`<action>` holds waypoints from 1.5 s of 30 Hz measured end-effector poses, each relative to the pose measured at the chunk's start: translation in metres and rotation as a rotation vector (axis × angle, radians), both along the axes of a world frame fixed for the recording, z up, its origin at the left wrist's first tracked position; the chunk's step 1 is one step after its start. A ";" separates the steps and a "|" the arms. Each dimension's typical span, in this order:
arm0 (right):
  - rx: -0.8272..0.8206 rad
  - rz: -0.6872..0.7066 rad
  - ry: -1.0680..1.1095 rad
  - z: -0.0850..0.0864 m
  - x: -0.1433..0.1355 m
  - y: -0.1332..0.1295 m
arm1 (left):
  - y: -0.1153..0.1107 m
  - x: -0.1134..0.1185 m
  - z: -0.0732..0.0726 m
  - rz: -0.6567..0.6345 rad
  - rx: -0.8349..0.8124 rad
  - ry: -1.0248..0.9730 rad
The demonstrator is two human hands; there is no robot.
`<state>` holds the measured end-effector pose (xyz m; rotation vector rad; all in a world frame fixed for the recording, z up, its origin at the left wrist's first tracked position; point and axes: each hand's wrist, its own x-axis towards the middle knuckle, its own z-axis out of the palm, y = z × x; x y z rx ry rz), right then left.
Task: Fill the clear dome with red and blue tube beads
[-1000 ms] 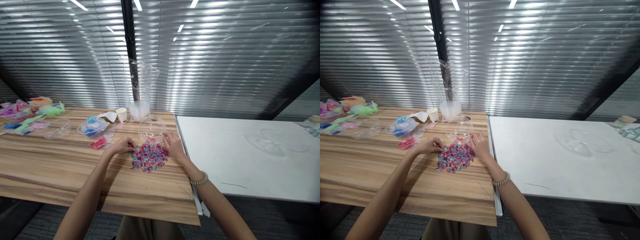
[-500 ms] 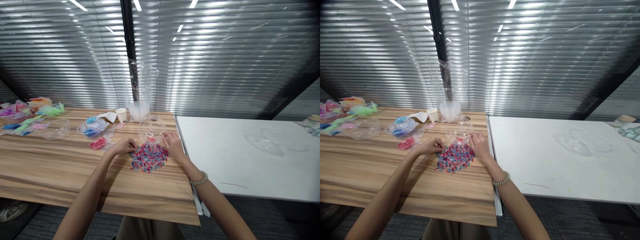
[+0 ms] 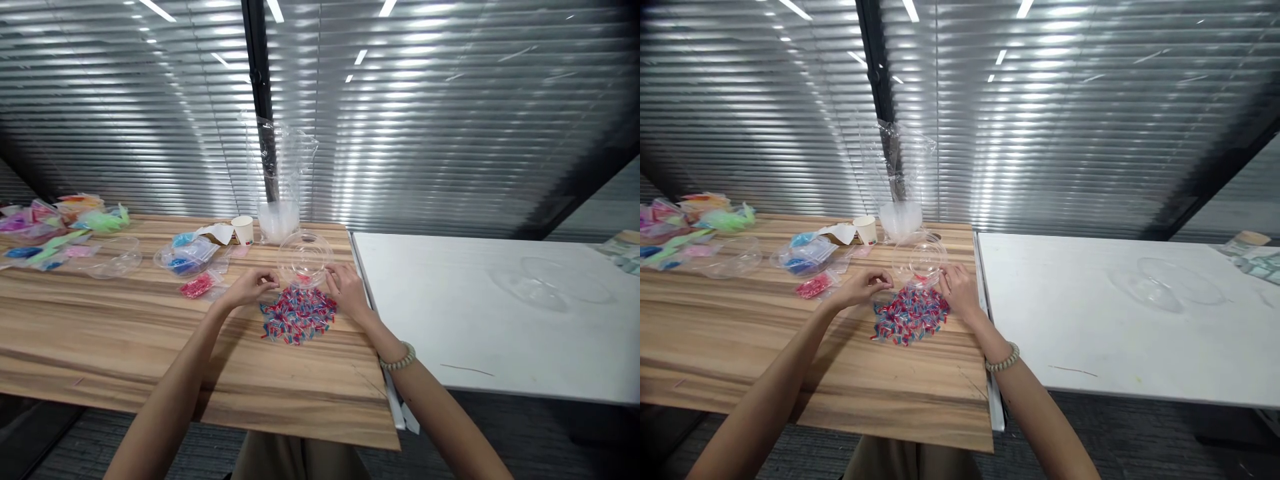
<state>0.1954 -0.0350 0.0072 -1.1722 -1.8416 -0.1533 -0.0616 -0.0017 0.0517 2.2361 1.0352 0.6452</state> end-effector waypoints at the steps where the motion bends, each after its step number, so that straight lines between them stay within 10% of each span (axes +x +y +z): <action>1: -0.001 -0.004 0.002 0.000 0.000 0.000 | -0.001 0.002 0.002 0.024 0.002 -0.071; 11: -0.026 0.013 -0.031 -0.002 -0.001 -0.001 | -0.006 0.026 -0.017 0.256 0.213 -0.301; 34: 0.004 0.067 -0.042 0.000 -0.001 -0.001 | 0.000 0.021 -0.031 0.046 0.595 0.050; 45: 0.023 0.011 -0.007 0.000 0.000 -0.001 | 0.001 -0.004 0.005 0.107 0.087 0.042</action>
